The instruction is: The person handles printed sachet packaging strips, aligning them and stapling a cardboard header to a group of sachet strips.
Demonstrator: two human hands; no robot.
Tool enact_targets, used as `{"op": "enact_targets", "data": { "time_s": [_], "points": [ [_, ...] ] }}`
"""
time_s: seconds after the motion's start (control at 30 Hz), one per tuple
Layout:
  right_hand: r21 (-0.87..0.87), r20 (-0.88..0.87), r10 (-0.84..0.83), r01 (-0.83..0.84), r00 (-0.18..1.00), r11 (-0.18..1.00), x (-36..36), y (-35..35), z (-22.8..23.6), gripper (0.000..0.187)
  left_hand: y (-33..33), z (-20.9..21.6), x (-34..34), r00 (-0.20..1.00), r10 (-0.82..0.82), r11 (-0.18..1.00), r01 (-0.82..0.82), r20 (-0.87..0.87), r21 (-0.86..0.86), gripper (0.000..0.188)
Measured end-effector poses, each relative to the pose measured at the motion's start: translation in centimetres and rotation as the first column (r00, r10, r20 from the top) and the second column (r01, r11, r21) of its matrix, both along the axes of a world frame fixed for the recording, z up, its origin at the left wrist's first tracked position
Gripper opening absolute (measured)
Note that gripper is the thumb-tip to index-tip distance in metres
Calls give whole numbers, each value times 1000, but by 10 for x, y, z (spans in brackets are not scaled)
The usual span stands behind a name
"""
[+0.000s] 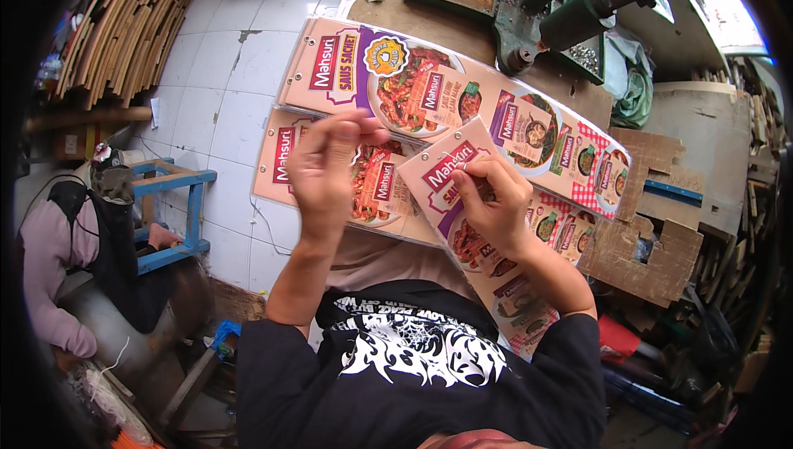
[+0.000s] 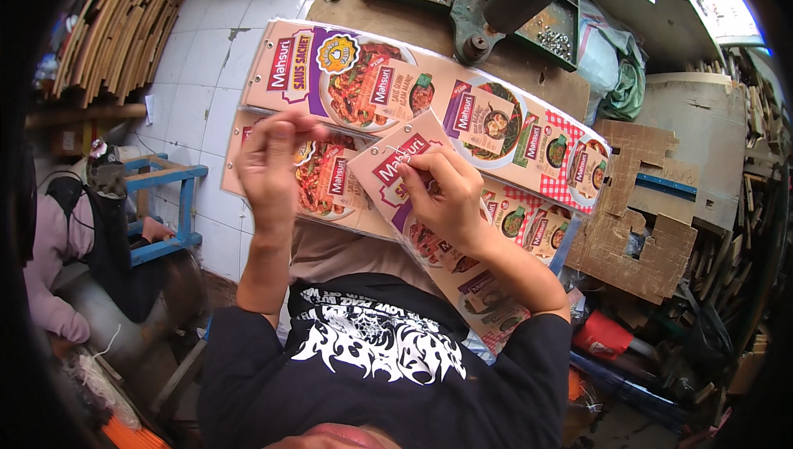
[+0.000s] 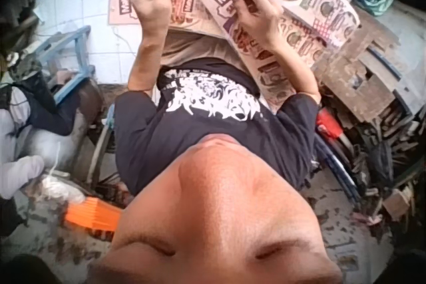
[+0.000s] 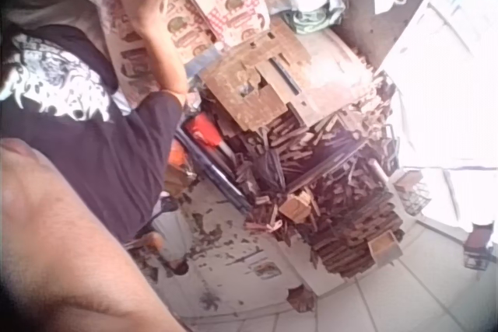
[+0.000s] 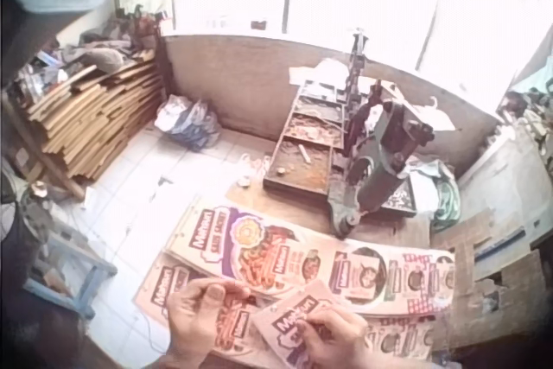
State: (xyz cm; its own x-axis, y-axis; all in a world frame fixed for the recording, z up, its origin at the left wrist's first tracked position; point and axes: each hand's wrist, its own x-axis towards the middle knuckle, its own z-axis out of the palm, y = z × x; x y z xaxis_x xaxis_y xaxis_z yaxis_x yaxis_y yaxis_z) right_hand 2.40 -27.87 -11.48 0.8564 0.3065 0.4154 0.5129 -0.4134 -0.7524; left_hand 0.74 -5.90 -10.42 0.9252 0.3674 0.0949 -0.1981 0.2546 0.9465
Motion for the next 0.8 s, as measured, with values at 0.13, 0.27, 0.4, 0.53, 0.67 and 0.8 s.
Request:
{"op": "enact_targets", "data": {
  "time_s": [0.13,0.27,0.4,0.53,0.67,0.8],
  "points": [
    [46,0,-13,13,1000,999,2,-2,-2,12,59,6,2,940,334,895,-338,65,292,24],
    [67,-20,-11,13,1000,998,3,0,-4,12,136,-12,3,791,612,639,-480,-19,601,27],
    [71,-35,-5,7,999,997,4,-1,-3,12,165,-32,8,545,636,-298,-479,546,825,29],
    [62,-41,-11,14,999,998,2,-3,-4,13,153,-38,1,762,635,332,-419,127,845,38],
    [85,-16,-2,3,1000,996,3,-1,-5,12,78,-21,-2,835,404,358,-521,374,775,24],
    [97,4,13,-14,1000,995,3,-3,-1,12,2,3,-12,996,-87,680,39,28,732,29]
  ]
}}
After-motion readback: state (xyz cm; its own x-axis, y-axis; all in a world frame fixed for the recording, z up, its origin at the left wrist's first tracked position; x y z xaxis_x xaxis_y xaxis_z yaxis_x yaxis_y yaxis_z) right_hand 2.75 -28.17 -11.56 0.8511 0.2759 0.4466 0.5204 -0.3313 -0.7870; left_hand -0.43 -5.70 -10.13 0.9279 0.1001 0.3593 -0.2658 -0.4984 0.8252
